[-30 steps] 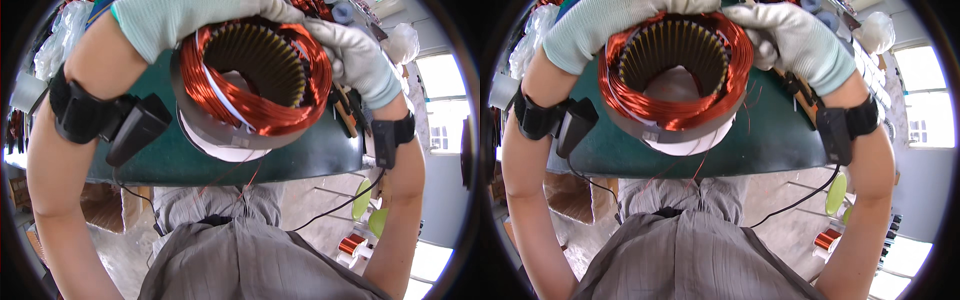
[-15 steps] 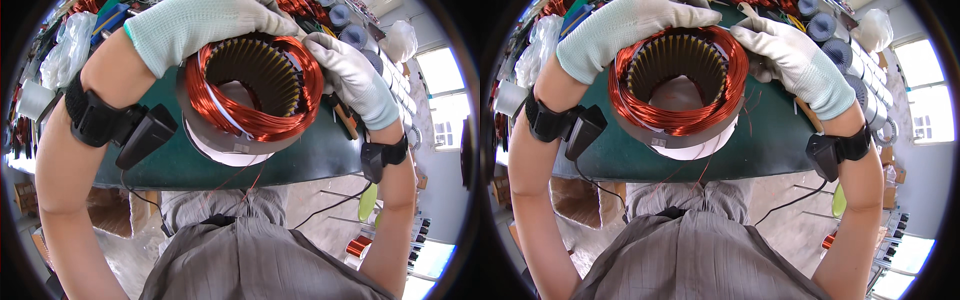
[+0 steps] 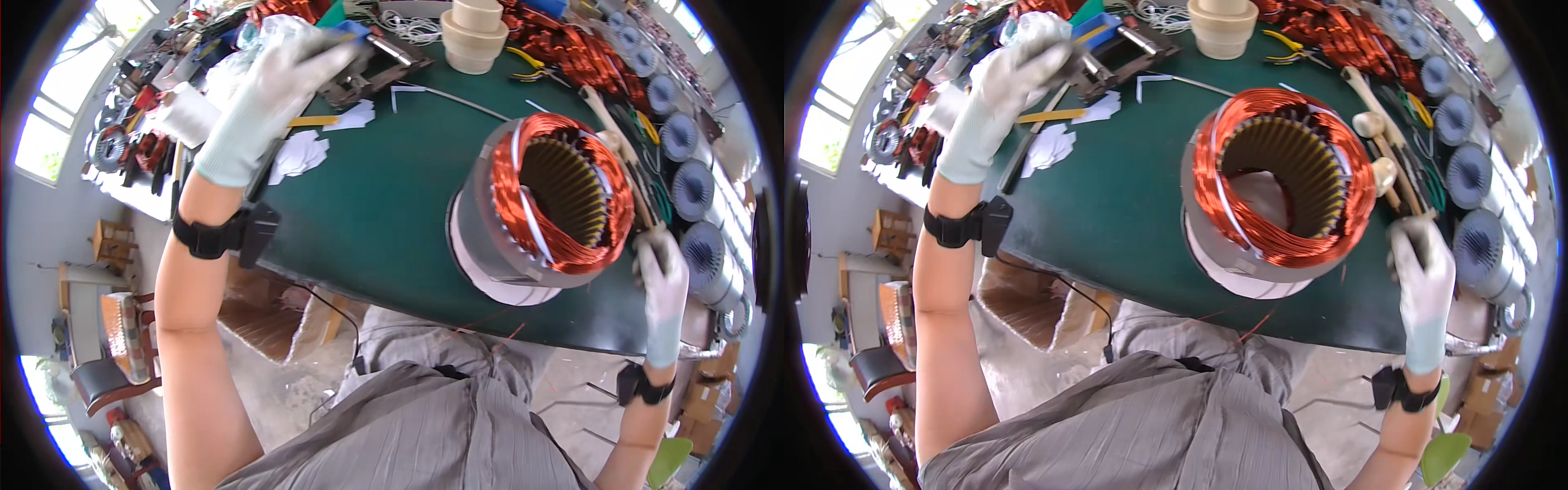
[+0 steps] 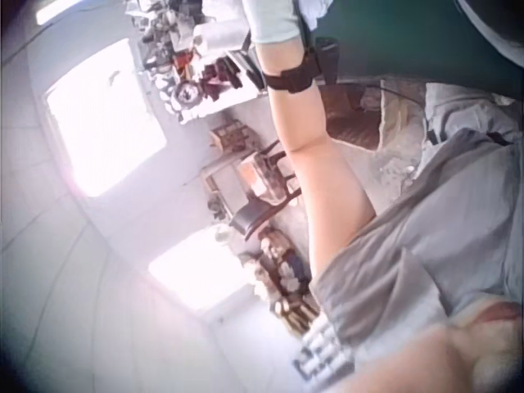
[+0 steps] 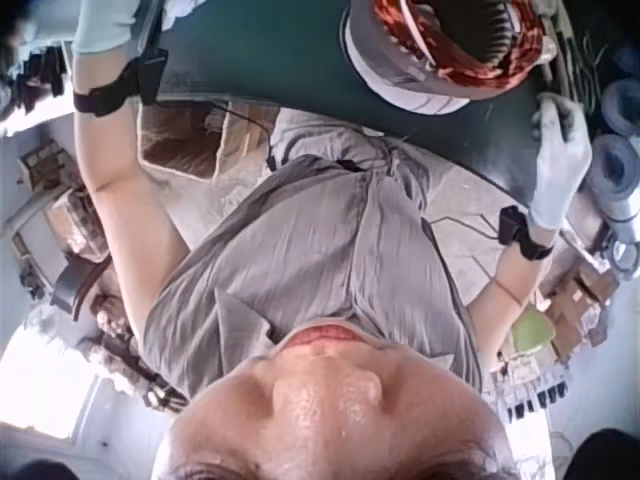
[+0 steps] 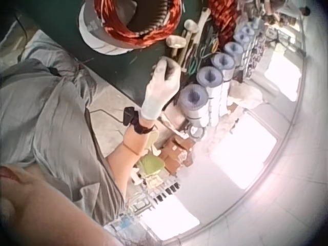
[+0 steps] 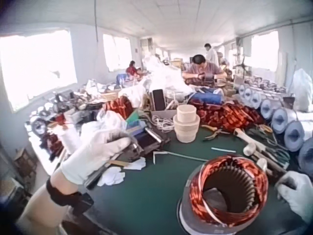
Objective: The person is assembling an electric motor stator by inserting paper insulation and winding copper coils.
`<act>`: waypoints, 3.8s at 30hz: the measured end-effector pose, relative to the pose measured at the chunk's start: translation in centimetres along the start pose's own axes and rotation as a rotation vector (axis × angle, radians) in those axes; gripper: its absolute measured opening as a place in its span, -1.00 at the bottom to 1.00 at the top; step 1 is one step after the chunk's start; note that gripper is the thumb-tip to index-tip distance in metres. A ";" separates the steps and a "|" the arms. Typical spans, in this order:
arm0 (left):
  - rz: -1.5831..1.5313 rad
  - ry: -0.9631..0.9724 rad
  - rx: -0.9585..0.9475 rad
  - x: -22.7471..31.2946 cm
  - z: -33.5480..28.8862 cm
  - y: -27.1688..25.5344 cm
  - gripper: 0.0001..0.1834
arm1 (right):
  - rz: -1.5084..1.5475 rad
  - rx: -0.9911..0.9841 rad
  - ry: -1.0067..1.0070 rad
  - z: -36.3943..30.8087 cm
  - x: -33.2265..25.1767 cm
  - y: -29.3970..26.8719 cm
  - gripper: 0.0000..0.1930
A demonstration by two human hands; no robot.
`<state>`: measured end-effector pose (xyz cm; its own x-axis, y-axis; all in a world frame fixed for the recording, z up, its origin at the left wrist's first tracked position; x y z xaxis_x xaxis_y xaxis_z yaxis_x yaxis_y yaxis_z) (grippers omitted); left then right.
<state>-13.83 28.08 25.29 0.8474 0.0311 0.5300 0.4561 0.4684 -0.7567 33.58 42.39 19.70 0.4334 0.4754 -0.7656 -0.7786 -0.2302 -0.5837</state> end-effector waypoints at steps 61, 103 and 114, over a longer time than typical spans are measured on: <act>-0.521 -0.218 0.226 10.1 -0.6 12.4 -0.72 | -0.466 -0.081 -1.434 13.3 -7.1 9.2 -0.83; -0.090 -0.116 -0.374 12.3 4.9 8.5 -0.72 | -0.330 -0.139 -1.478 13.2 -6.9 9.7 -0.81; -0.459 -0.370 -0.644 9.9 6.4 9.6 -0.72 | -0.288 -0.234 -1.285 12.1 -7.5 8.4 -0.74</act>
<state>-2.81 38.56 25.76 0.4504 0.2991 0.8412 0.8904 -0.0814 -0.4478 18.25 47.14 23.81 -0.2645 0.9578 0.1123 -0.5804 -0.0651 -0.8117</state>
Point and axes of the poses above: each hand's wrist, its own z-axis towards the middle knuckle, its own y-axis out of the palm, x = y × z, the point moved 3 cm from there along z, towards the middle knuckle, and after that the axes turned 14 degrees about -y, right-handed, at the moved point
